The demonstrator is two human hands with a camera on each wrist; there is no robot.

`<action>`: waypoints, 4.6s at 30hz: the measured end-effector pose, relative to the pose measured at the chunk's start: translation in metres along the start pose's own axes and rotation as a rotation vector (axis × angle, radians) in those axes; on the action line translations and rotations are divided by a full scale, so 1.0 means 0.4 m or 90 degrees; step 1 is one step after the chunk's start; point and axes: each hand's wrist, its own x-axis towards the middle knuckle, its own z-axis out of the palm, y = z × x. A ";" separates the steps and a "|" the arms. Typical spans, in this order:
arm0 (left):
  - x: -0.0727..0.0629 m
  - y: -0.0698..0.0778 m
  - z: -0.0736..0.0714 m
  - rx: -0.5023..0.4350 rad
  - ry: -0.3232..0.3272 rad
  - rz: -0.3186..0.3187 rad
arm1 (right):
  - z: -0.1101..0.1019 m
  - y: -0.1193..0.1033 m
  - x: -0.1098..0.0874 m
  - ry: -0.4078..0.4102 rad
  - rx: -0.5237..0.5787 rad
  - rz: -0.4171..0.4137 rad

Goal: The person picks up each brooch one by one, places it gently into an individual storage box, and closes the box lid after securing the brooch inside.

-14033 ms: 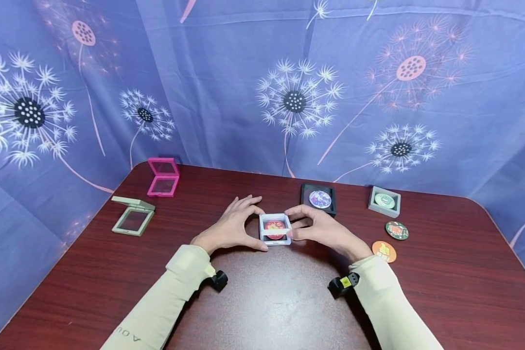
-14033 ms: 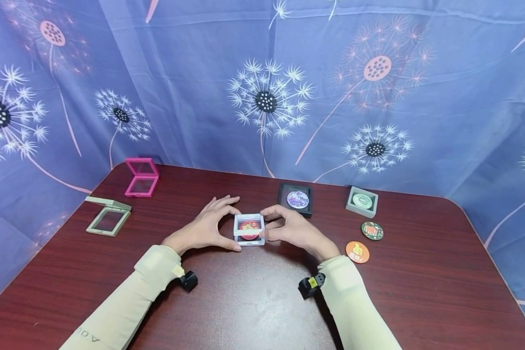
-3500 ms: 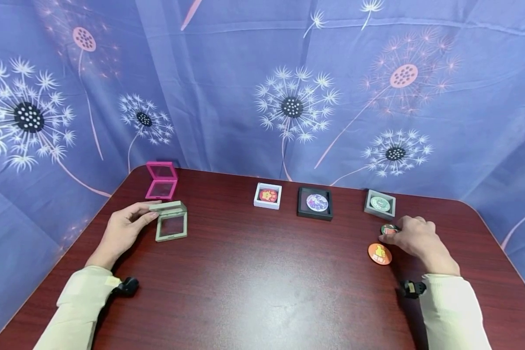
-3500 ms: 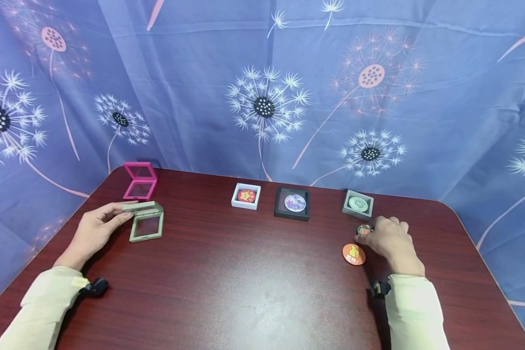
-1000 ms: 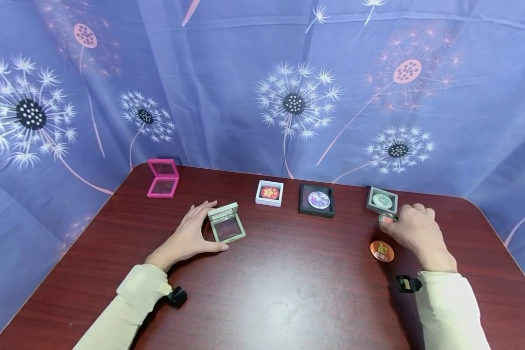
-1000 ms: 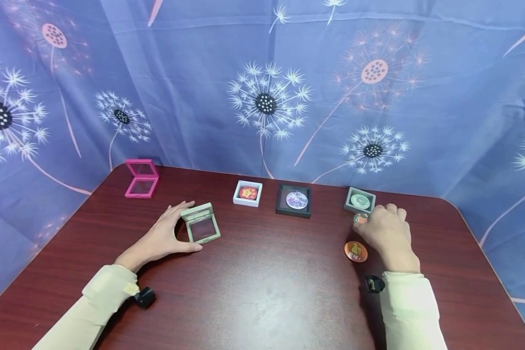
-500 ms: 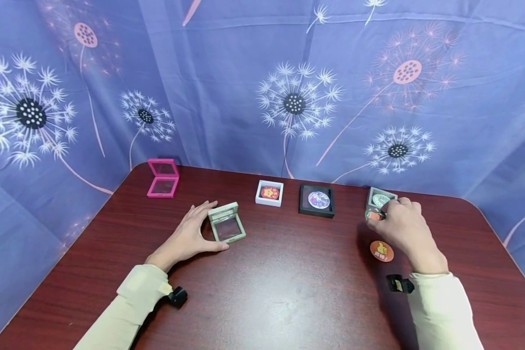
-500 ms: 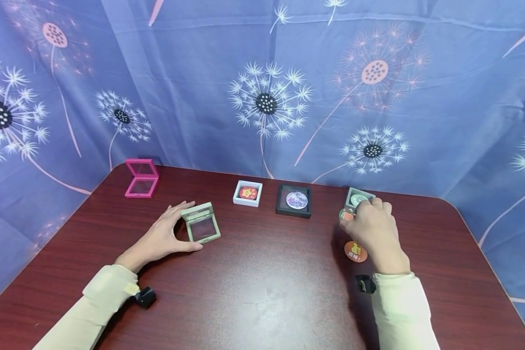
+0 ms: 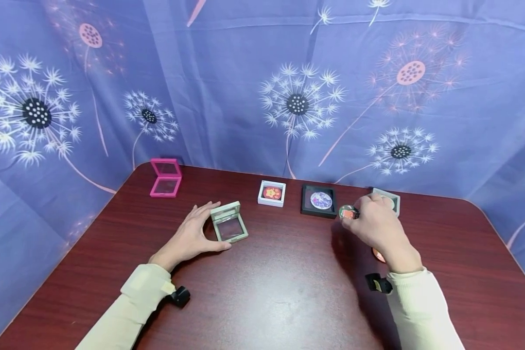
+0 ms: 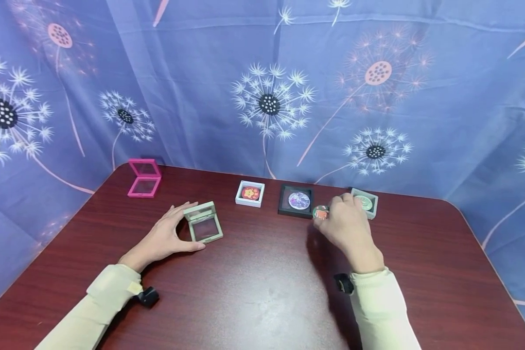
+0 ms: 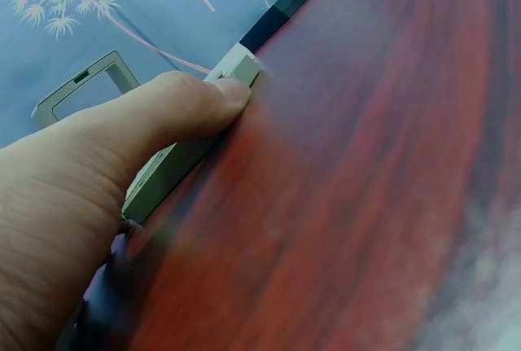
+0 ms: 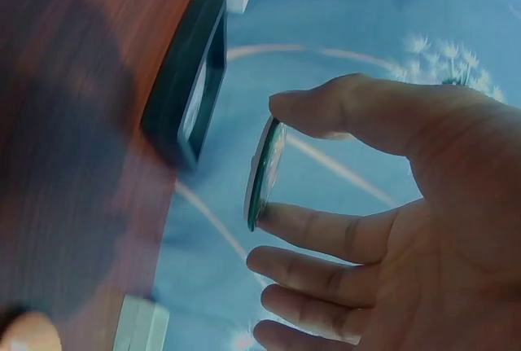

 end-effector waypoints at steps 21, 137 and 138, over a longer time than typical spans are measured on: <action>0.003 -0.001 0.009 0.002 0.004 0.002 | 0.115 -0.192 0.026 0.024 -0.004 -0.138; -0.005 0.012 -0.005 -0.006 -0.014 -0.047 | 0.307 -0.367 0.174 -0.305 0.636 -0.011; -0.005 0.011 -0.005 -0.006 -0.014 -0.047 | 0.306 -0.364 0.174 -0.308 0.637 -0.013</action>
